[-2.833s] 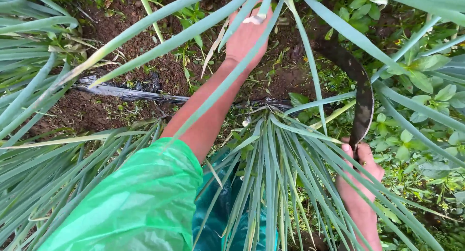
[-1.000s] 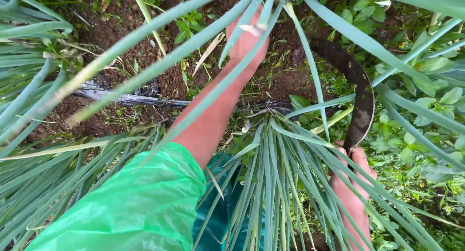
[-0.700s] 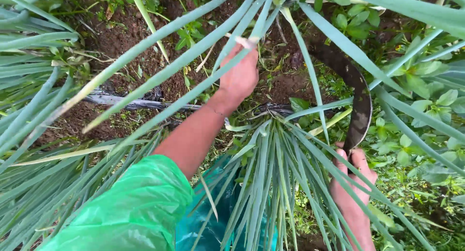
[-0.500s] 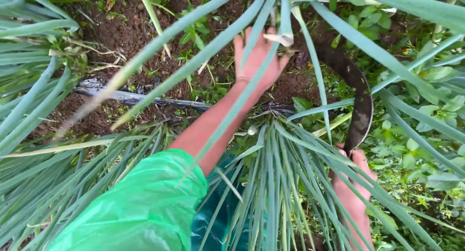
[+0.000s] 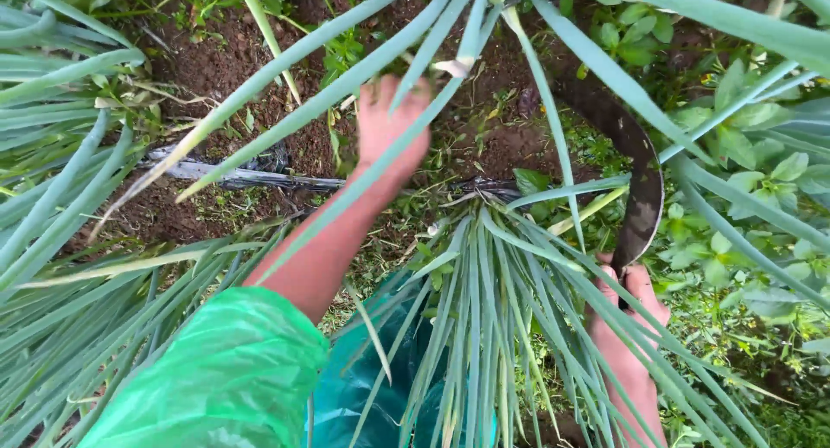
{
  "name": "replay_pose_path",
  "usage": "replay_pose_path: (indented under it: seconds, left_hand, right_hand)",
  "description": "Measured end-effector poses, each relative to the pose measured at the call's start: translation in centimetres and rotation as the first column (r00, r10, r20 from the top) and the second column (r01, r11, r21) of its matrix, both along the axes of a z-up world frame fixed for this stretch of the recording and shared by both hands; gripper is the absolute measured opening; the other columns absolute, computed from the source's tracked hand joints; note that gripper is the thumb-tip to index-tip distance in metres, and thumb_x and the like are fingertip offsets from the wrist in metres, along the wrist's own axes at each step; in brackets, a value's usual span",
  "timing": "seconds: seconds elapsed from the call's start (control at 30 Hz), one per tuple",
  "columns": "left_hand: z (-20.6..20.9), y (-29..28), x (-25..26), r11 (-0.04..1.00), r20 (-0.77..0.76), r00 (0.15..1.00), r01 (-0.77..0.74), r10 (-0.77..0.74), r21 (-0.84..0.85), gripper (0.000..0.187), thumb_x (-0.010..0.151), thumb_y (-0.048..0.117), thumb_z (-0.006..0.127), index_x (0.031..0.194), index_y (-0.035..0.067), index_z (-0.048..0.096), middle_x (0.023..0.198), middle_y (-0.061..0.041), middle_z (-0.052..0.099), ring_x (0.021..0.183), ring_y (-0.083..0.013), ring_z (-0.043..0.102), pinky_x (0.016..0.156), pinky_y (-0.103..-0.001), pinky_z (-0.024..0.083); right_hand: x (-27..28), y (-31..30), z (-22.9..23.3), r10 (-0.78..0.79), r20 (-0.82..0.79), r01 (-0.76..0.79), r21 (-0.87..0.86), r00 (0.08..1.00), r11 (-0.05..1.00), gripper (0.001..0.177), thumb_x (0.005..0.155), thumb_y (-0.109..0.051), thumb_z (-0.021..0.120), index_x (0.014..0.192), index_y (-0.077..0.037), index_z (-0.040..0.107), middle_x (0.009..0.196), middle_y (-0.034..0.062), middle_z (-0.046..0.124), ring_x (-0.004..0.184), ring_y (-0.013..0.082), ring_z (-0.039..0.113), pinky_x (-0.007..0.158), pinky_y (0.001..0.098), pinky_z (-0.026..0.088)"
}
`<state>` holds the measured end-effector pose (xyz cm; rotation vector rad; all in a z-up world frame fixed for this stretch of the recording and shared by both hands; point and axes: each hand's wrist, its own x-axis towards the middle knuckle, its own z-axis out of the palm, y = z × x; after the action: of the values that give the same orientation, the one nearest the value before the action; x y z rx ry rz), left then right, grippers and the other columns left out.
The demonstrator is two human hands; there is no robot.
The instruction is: The person uses a sickle to cut weeds at the base of onion plants in a garden. They then pull the cut weeds from the soil with their hands and gather them into a pile.
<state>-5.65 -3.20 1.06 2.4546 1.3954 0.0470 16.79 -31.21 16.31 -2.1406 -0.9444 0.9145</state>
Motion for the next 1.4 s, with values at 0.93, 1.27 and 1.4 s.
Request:
replay_pose_path:
  seconds: [0.93,1.27,1.4]
  left_hand:
    - [-1.8,-1.8,5.9,0.869,-0.202,0.968,-0.224,0.146,-0.441,0.048,0.100,0.036,0.043,0.144,0.020,0.056,0.132,-0.005,0.062,0.135,-0.0279,0.047,0.117,-0.055,0.031]
    - [-0.8,-0.8,4.3,0.998,-0.172,0.984,-0.044,0.049,0.035,0.041,0.087,0.005,0.053,0.125,0.010,0.067,0.110,-0.012,0.073,0.115,-0.0338,0.057,0.094,-0.053,0.044]
    - [-3.8,-1.7,2.9,0.984,-0.027,0.993,-0.107,0.111,0.142,0.031,0.081,0.008,0.060,0.109,0.012,0.075,0.114,-0.008,0.065,0.106,-0.0336,0.064,0.093,-0.058,0.051]
  right_hand:
    - [2.0,3.8,1.1,0.102,0.168,-0.047,-0.300,0.980,0.953,0.036,0.111,-0.040,0.051,0.130,-0.017,0.070,0.068,0.0064,0.055,0.060,0.0212,0.050,0.063,0.0398,0.043]
    - [0.7,7.6,-1.7,0.229,0.122,-0.170,-0.369,0.966,0.914,0.035,0.111,-0.045,0.043,0.116,-0.017,0.062,0.073,0.0078,0.065,0.062,0.0263,0.062,0.063,0.0429,0.051]
    - [0.1,6.3,-3.5,0.158,0.276,-0.105,-0.197,0.948,0.975,0.029,0.112,-0.039,0.049,0.119,-0.016,0.065,0.067,0.0106,0.056,0.059,0.0334,0.056,0.064,0.0463,0.045]
